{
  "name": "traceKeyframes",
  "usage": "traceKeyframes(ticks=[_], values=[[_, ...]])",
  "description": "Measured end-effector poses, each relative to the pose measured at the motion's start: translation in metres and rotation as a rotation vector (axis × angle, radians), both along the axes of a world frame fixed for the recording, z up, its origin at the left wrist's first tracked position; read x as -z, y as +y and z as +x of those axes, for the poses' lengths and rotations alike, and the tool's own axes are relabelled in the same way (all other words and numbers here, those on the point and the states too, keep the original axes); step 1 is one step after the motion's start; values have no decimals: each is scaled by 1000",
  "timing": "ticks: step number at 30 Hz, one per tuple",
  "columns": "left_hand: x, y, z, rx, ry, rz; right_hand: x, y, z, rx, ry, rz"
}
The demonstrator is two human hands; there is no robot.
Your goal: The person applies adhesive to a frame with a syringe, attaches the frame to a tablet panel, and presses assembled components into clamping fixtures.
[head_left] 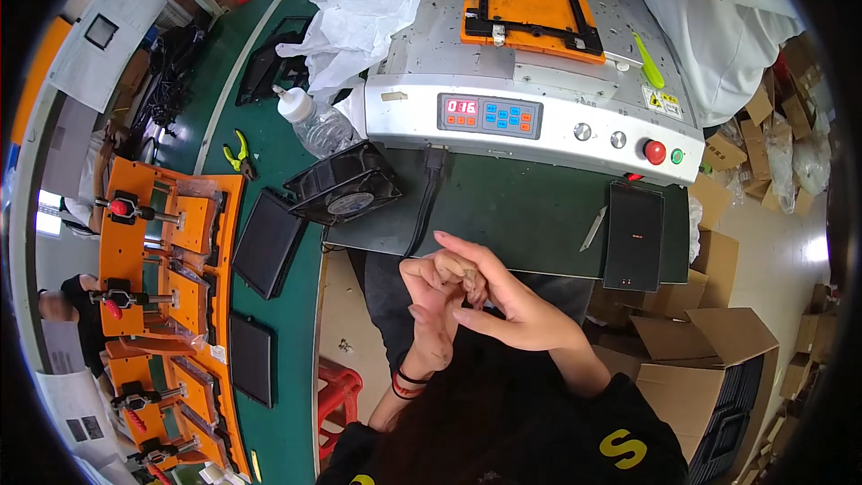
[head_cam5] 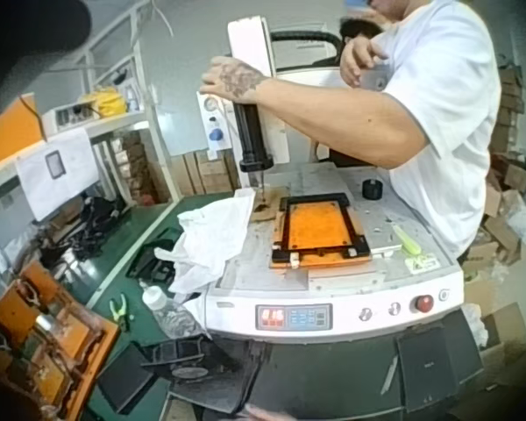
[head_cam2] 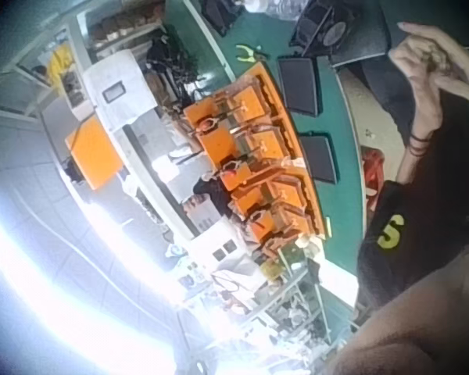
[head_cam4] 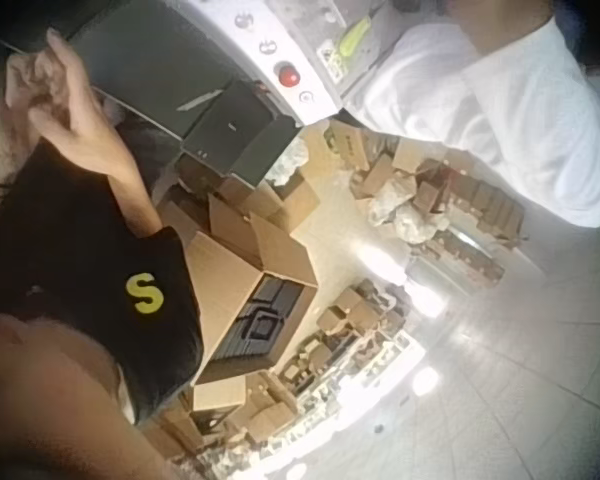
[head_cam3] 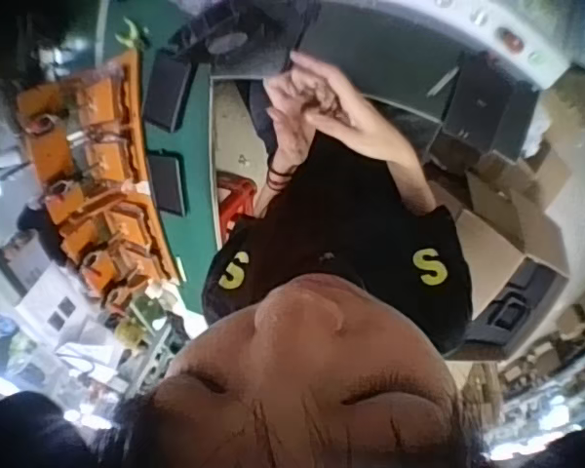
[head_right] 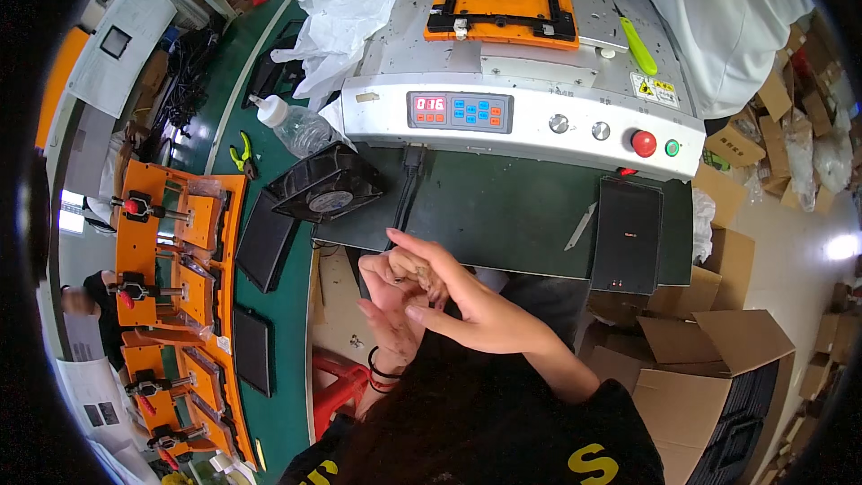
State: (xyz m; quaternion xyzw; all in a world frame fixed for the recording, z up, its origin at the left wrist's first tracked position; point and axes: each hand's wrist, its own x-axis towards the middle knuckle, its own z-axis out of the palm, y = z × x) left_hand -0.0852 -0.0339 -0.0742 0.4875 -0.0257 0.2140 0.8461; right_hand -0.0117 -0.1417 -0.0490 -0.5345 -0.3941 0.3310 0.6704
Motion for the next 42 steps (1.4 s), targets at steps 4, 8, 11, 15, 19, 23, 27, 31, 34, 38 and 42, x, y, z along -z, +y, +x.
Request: traceKeyframes(ticks=[4,8,11,15,19,23,27,31,34,38,42], values=[[5,-6,8,-73,-16,49,14,-2,7,312,210,55],[-3,-4,17,-91,15,-49,27,-17,20,595,376,31],[-4,5,18,-74,89,-240,46,-30,28,605,365,152],[20,30,29,393,-184,-987,32,-26,25,616,409,227],[-6,23,44,337,-285,-856,24,-16,21,495,540,449],[-10,22,38,275,-210,-720,19,-9,19,479,490,485],[-14,22,36,367,-248,-927,55,-22,37,207,470,594],[-8,24,37,376,-253,-971,47,-8,30,228,389,566],[2,26,36,382,-214,-1042,30,0,22,466,480,426],[1,27,42,455,-178,-1140,40,-7,26,439,363,337],[7,24,44,551,-151,-1037,28,-9,29,614,-187,121]])
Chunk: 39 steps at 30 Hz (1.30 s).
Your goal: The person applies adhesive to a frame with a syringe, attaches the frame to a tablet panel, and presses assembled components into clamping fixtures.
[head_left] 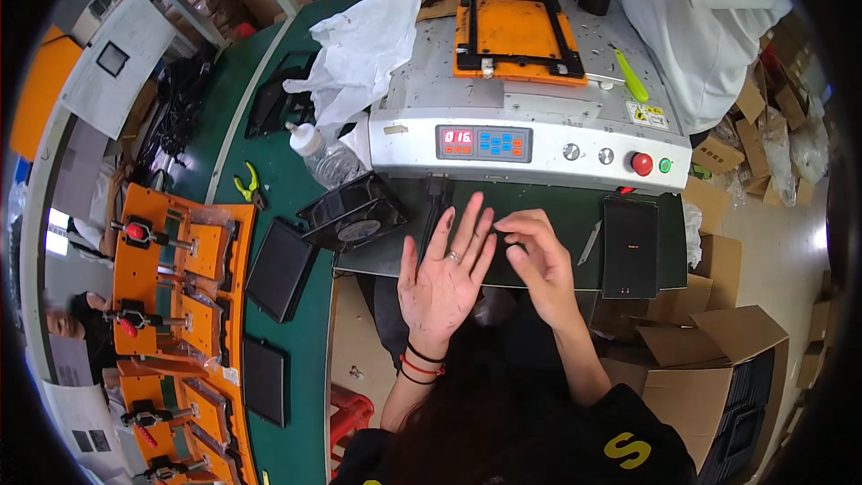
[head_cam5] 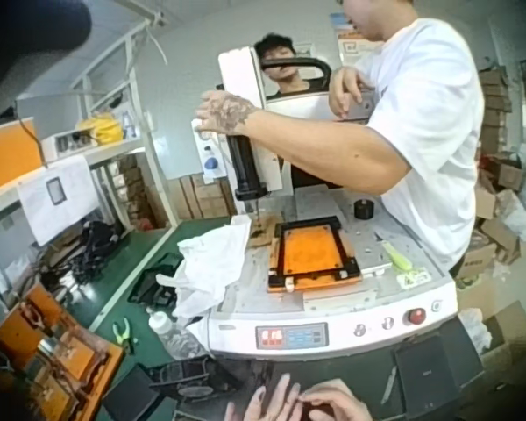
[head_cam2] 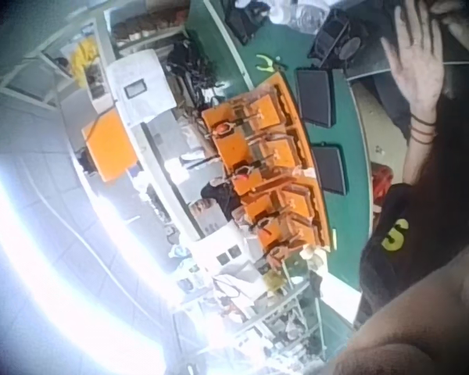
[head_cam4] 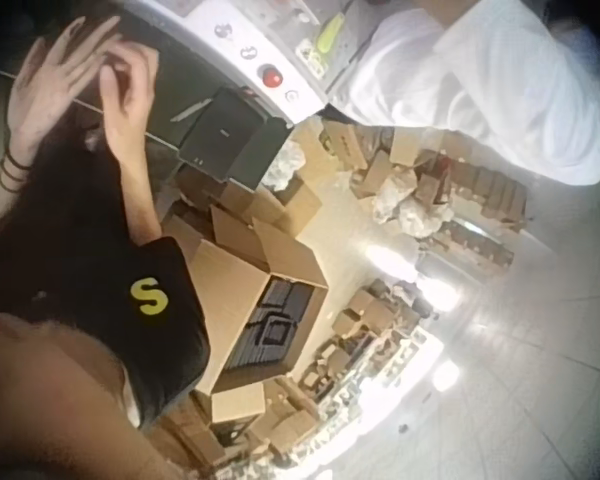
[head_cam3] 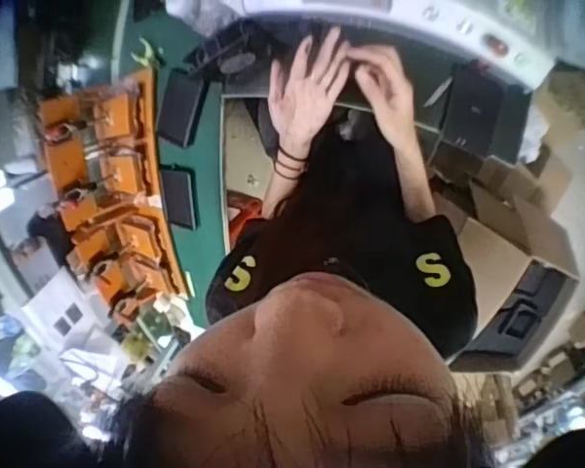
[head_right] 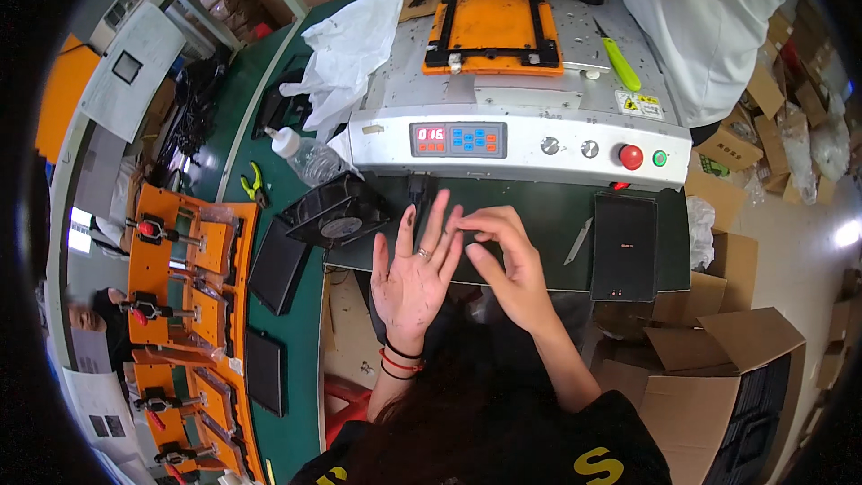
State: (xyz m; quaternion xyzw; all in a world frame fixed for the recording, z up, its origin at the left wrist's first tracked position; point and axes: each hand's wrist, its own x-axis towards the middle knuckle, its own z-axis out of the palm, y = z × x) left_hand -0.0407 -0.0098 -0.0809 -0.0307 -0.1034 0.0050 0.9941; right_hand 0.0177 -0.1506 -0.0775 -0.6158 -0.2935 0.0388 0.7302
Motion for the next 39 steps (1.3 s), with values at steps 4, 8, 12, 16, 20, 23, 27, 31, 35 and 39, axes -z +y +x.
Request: traceKeyframes(ticks=[4,8,12,16,20,23,27,31,35,39], values=[[11,-5,-3,115,-48,46,-28,9,5,75,-236,-221],[12,-8,-4,181,-88,-23,-27,24,3,-2,-40,-117],[9,-8,-7,145,17,112,-22,31,-1,60,48,-12],[3,-14,-11,18,160,310,-15,36,-3,85,127,51],[-2,-29,-13,-80,202,571,-14,34,-3,129,196,102],[-4,-39,-11,-130,185,796,-14,29,-1,145,259,139],[9,-37,-9,-251,40,1098,-7,25,6,160,323,177],[0,-27,-5,-478,-6,1506,0,11,23,229,341,205],[6,-7,19,-695,61,1726,11,5,33,196,341,167],[22,6,50,-667,64,1693,38,0,43,148,324,109]])
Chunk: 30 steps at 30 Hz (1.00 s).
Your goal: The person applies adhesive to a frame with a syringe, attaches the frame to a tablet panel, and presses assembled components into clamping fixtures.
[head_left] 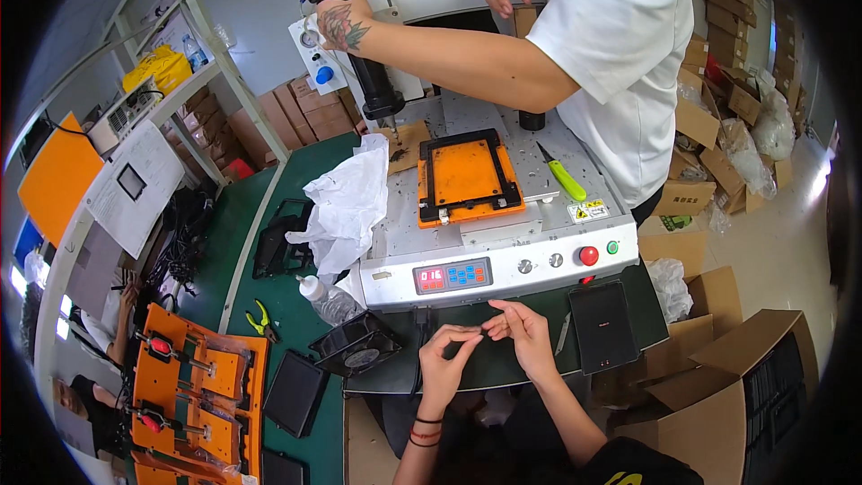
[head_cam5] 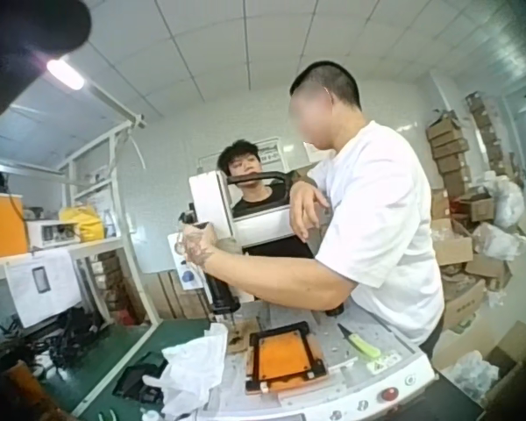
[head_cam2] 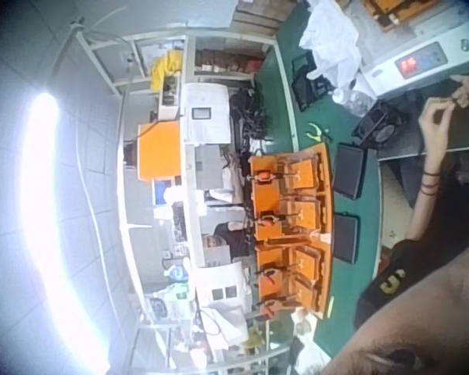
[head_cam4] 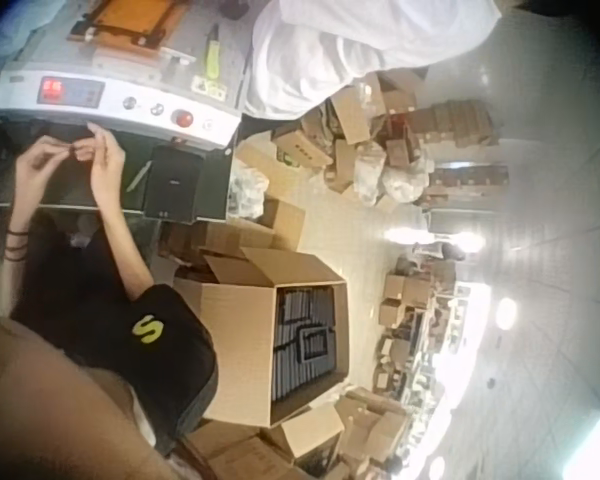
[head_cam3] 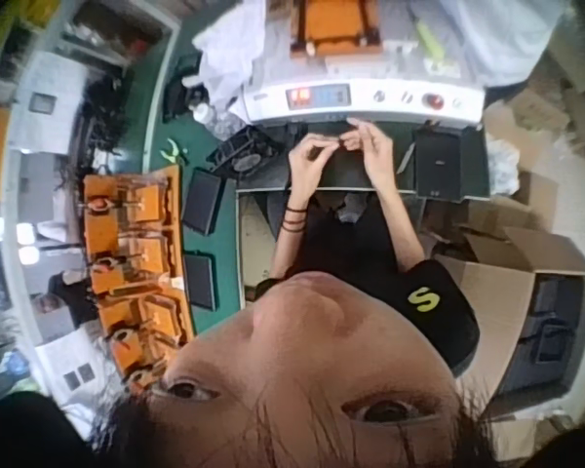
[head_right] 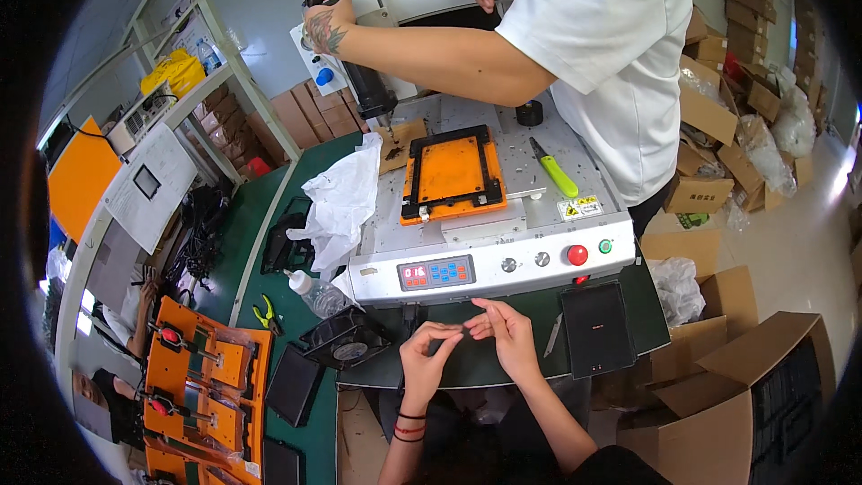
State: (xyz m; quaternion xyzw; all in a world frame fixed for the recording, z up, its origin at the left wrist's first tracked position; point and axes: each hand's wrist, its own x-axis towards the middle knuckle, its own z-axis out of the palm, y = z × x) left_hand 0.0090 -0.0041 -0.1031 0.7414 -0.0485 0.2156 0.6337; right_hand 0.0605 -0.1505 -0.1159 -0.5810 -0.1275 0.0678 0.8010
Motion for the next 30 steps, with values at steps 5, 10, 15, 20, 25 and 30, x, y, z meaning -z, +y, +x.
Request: traceKeyframes(ticks=[5,10,15,20,25,30], values=[[19,4,3,63,207,-127,15,2,1,47,-86,-57],[24,0,5,0,147,-148,13,1,-7,-14,-100,-135],[21,7,-1,-19,126,-194,15,6,-13,-42,-15,-115],[19,9,-1,-31,123,-179,9,3,-13,-91,13,-151],[22,-2,5,7,82,-136,7,-9,-16,-63,-29,-200],[20,5,4,-6,124,-143,4,4,-10,-8,-28,-170]])
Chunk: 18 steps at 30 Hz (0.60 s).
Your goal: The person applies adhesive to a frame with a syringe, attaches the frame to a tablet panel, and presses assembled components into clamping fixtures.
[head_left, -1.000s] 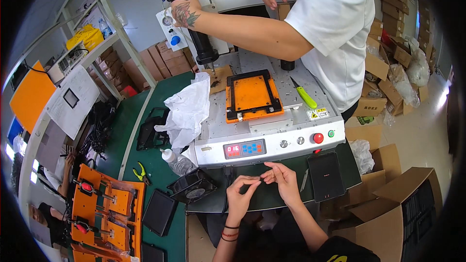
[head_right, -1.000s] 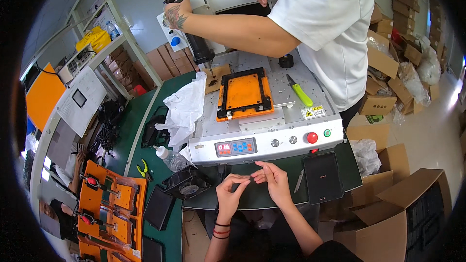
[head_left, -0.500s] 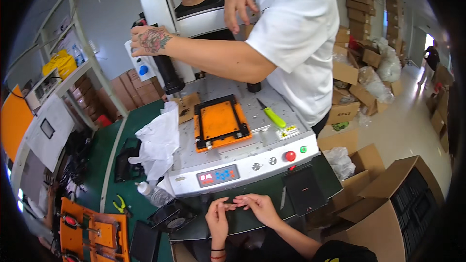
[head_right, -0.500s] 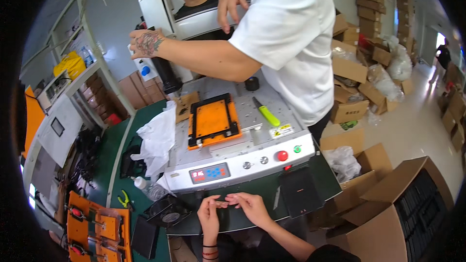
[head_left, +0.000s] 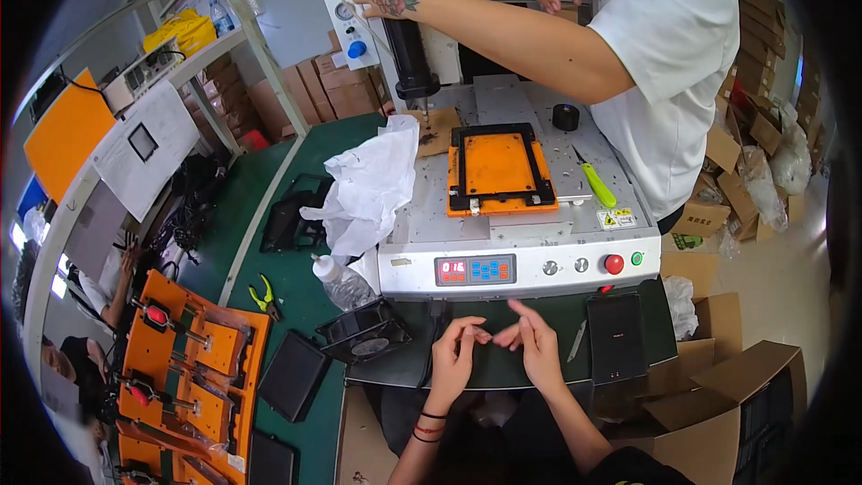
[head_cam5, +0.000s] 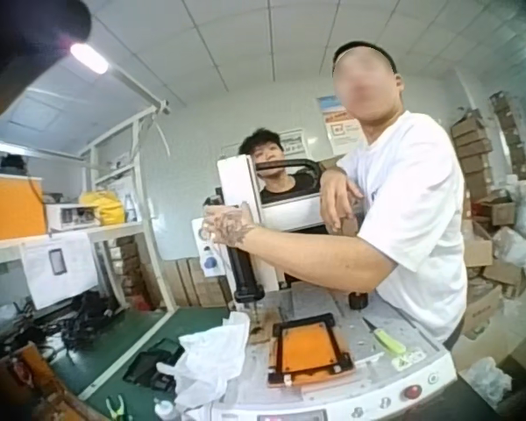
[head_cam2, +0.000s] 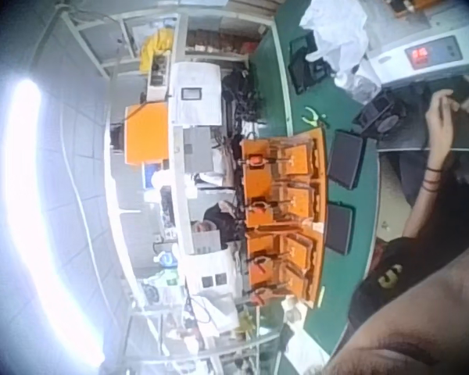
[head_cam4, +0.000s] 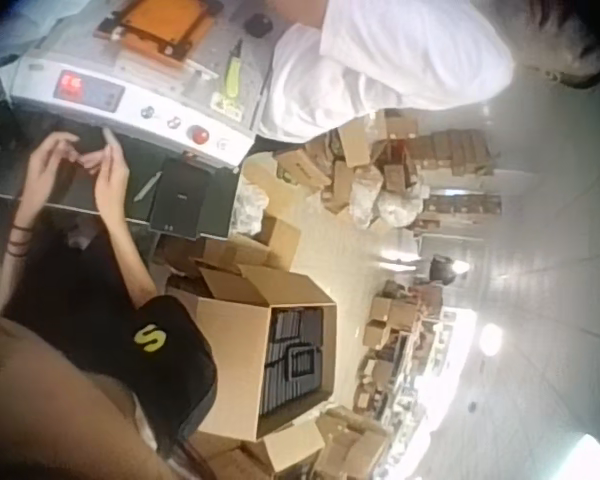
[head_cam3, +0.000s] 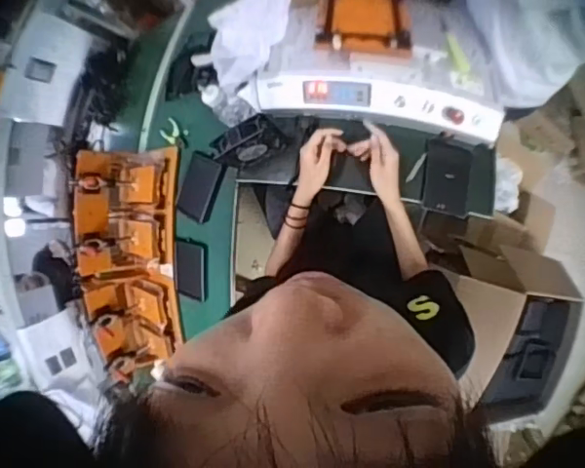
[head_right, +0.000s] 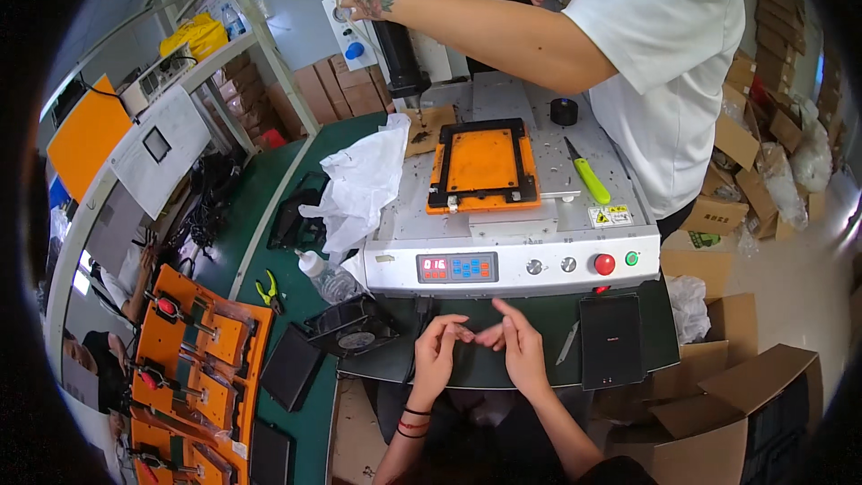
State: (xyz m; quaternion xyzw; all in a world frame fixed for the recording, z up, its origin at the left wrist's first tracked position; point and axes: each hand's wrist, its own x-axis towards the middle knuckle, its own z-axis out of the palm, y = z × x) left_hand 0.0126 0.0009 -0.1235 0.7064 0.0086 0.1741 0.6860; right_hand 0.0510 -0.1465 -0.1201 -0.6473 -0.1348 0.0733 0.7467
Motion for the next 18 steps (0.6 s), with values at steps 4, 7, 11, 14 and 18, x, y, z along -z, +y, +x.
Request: traceKeyframes(ticks=[4,7,11,14,18], values=[[-1,0,-1,-1,-3,9,13,2,1,94,-127,81],[-2,0,-2,-3,-13,7,11,0,0,64,-90,59],[-1,0,-3,2,-10,0,10,-2,-3,39,-23,87],[-1,-1,-4,-3,-10,10,13,-1,-3,112,-85,93],[3,-1,-1,0,4,-1,17,-3,1,60,-105,42]])
